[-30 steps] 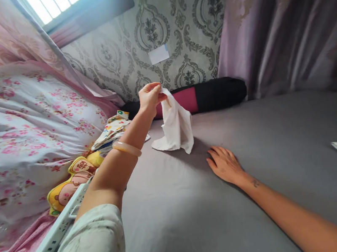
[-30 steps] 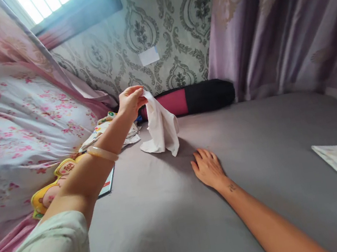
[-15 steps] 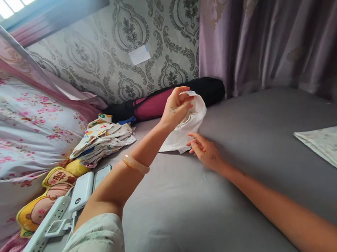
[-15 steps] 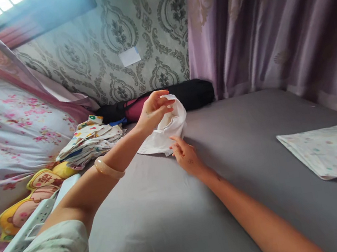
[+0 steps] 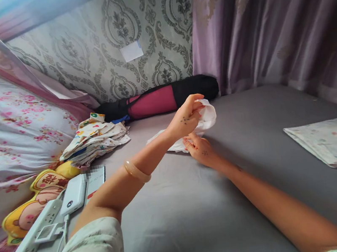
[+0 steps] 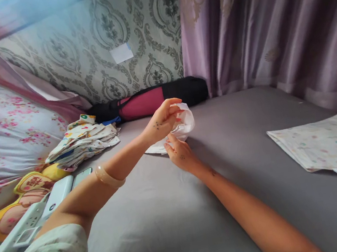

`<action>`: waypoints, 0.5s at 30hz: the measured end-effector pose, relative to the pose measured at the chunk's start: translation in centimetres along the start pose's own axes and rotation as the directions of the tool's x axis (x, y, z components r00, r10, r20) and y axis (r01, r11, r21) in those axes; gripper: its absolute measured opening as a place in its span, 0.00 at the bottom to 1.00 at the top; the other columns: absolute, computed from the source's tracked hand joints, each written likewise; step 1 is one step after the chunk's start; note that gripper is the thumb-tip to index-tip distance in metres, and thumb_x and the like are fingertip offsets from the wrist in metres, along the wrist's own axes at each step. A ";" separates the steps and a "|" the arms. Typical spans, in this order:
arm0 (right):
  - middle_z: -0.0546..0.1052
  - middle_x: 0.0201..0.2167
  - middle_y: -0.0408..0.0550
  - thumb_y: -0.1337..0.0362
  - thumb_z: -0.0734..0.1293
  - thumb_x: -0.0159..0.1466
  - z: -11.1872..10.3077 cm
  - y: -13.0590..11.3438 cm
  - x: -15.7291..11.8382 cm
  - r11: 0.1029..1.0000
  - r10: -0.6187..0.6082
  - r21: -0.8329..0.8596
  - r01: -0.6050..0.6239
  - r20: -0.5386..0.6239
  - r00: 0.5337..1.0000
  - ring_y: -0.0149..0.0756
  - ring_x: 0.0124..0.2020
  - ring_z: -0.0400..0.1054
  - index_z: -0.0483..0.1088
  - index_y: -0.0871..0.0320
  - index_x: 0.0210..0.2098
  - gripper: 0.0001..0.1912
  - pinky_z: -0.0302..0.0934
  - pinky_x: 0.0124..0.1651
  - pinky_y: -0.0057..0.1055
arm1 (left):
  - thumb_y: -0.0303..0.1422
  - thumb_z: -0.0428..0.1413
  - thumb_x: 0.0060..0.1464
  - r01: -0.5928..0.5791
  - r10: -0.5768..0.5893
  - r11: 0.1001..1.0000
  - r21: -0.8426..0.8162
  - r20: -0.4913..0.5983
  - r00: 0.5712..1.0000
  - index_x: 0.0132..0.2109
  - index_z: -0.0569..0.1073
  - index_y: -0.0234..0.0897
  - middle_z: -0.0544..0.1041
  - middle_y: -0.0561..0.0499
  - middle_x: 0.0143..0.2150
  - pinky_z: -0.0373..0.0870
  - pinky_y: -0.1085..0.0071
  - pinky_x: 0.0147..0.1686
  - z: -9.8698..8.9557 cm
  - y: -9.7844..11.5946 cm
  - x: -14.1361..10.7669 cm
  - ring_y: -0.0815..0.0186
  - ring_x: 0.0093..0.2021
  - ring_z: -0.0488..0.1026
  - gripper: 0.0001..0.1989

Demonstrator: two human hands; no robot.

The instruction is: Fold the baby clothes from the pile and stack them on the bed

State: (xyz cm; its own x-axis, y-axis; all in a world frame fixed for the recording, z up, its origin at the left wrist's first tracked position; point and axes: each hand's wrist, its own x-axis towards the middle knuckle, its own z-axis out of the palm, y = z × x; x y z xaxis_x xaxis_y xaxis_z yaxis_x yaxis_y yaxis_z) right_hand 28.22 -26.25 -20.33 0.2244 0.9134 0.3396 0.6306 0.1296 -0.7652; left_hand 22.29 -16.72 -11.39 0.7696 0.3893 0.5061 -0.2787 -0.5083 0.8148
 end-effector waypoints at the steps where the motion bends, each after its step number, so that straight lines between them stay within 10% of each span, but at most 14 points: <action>1: 0.78 0.48 0.53 0.59 0.57 0.68 -0.1 -0.2 -0.1 1.000 0.014 -0.015 -0.014 0.005 1.000 0.40 0.39 0.75 0.62 0.55 0.60 0.22 0.65 0.44 0.34 | 0.25 0.55 0.53 0.001 -0.002 1.000 0.005 0.006 1.000 0.53 0.66 0.40 0.76 0.50 0.41 0.72 0.64 0.47 0.1 0.0 -0.1 0.60 0.51 0.74 0.20; 8: 0.76 0.52 0.52 0.61 0.58 0.68 -0.7 -0.1 -0.2 1.000 0.010 -0.005 -0.011 -0.028 1.000 0.41 0.49 0.73 0.64 0.54 0.58 0.20 0.66 0.46 0.34 | 0.25 0.55 0.52 0.016 -0.011 0.999 0.045 -0.103 0.995 0.51 0.68 0.42 0.76 0.51 0.42 0.71 0.64 0.48 -1.6 -0.1 0.0 0.61 0.50 0.75 0.18; 15: 0.80 0.34 0.47 0.54 0.62 0.65 -2.7 -0.1 0.7 0.991 -0.016 0.124 0.042 -0.206 0.978 0.39 0.38 0.75 0.72 0.54 0.36 0.12 0.67 0.41 0.33 | 0.32 0.57 0.51 0.110 -0.062 0.990 0.089 -0.426 0.903 0.45 0.68 0.39 0.78 0.51 0.37 0.72 0.71 0.38 -5.7 -0.1 0.2 0.64 0.42 0.77 0.13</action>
State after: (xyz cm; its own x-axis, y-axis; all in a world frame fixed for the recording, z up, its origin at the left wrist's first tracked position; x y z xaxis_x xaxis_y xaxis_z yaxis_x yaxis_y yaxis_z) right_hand 30.33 -26.71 -18.51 0.3624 0.8122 0.4572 0.5424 0.2151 -0.8121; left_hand 19.17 -12.27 -9.77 0.4676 0.7099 0.5267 -0.1404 -0.5287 0.8371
